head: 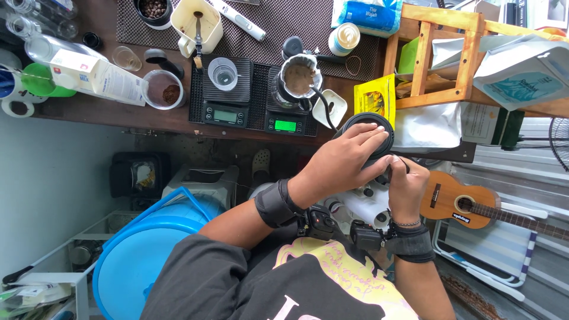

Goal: The person prepares coffee by operating a coffee machine, pouring hot water from a kettle into a filter, and grinding coffee beans. They handle a small container and a wooden tool while moving between the coffee station and a counter with a grinder.

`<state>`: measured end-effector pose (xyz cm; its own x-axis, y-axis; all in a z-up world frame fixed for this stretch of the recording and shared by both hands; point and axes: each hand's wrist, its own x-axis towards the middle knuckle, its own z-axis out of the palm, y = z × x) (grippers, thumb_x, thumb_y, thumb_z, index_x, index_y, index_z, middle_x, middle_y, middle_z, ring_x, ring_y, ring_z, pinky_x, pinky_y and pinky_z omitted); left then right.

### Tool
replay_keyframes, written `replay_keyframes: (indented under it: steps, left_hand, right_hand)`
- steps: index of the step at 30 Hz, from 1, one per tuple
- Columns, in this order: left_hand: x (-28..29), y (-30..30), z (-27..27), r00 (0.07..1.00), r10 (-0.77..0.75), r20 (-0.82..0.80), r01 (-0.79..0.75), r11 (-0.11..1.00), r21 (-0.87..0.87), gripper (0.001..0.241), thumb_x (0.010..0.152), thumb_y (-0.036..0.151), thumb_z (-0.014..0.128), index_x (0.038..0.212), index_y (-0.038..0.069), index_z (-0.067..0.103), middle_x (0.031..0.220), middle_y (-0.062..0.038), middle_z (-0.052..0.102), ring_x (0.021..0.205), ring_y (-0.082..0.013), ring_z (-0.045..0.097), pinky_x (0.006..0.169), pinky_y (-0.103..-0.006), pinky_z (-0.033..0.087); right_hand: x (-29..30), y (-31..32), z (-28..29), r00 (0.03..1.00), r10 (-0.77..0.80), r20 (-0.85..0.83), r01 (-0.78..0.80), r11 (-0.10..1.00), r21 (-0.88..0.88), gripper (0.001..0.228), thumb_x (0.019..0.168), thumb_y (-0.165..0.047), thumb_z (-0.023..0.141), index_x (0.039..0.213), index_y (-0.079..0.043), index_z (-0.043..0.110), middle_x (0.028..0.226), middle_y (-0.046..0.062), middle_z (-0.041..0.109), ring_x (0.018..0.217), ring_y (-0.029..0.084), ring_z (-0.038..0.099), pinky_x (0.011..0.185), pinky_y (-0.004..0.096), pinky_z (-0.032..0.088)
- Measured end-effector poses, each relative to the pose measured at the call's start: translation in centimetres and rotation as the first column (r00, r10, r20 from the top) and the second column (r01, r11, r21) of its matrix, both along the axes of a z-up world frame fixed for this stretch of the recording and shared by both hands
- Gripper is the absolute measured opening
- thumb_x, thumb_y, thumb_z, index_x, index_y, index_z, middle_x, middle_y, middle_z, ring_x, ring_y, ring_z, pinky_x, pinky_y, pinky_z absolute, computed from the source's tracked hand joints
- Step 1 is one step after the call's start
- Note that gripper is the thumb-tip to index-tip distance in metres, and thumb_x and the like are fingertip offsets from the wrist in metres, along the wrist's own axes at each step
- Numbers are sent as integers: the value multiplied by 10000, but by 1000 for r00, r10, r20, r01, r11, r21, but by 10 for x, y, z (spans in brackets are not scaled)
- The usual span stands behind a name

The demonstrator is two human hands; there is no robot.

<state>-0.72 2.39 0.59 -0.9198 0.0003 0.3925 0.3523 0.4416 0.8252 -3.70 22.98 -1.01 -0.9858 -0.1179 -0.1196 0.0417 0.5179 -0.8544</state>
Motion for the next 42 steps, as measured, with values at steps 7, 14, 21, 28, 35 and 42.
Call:
replay_keyframes:
  steps: [7, 14, 21, 28, 35, 42]
  left_hand:
    - [-1, -5, 1, 1000, 10, 3, -10, 1000, 0, 442, 984, 303, 664, 1260, -42, 648, 1230, -195, 706, 1288, -325, 620, 1059, -397, 540]
    - [-6, -8, 0, 1000, -3, -2, 3, 1000, -1, 455, 990, 306, 655, 1280, -44, 641, 1248, -205, 698, 1301, -323, 617, 1046, -392, 548]
    - [-9, -5, -3, 1000, -14, -24, 14, 1000, -9, 452, 990, 305, 653, 1289, -35, 639, 1250, -190, 704, 1306, -318, 615, 1058, -398, 550]
    - [-9, 0, -5, 1000, -27, -9, 27, 999, -17, 454, 994, 315, 652, 1281, -37, 638, 1241, -203, 702, 1298, -326, 616, 1033, -399, 553]
    - [-5, 5, -5, 999, -32, -1, 32, 999, -7, 454, 993, 316, 650, 1279, -36, 640, 1240, -203, 704, 1292, -322, 625, 1036, -398, 557]
    - [1, 6, -3, 1000, -10, 8, 10, 1000, -8, 434, 991, 319, 656, 1261, -21, 654, 1220, -191, 714, 1260, -313, 648, 1005, -390, 570]
  right_hand:
    - [-3, -5, 0, 1000, 3, 6, -3, 1000, 5, 403, 1015, -257, 566, 736, 34, 556, 645, -61, 450, 619, 43, 377, 537, 265, 288]
    - [-7, -8, 3, 1000, -7, 3, 7, 1000, 7, 426, 1025, -264, 566, 725, 38, 572, 650, -60, 469, 619, 42, 386, 544, 262, 302]
    - [-8, 1, -3, 999, -41, -4, 41, 999, 21, 428, 1027, -257, 576, 744, 64, 584, 658, -45, 472, 628, 53, 391, 554, 266, 304]
    - [-5, 3, 0, 998, -41, -38, 42, 999, 35, 389, 1014, -256, 578, 788, 59, 603, 670, -58, 500, 641, 43, 415, 563, 258, 333]
    - [0, 8, 1, 999, -27, -17, 27, 999, 25, 424, 1026, -281, 574, 748, 36, 531, 677, -65, 438, 659, 50, 360, 563, 276, 285]
    - [5, 7, 4, 1000, -17, -7, 17, 999, 48, 436, 1018, -288, 588, 732, 32, 509, 662, -58, 423, 645, 58, 354, 561, 280, 282]
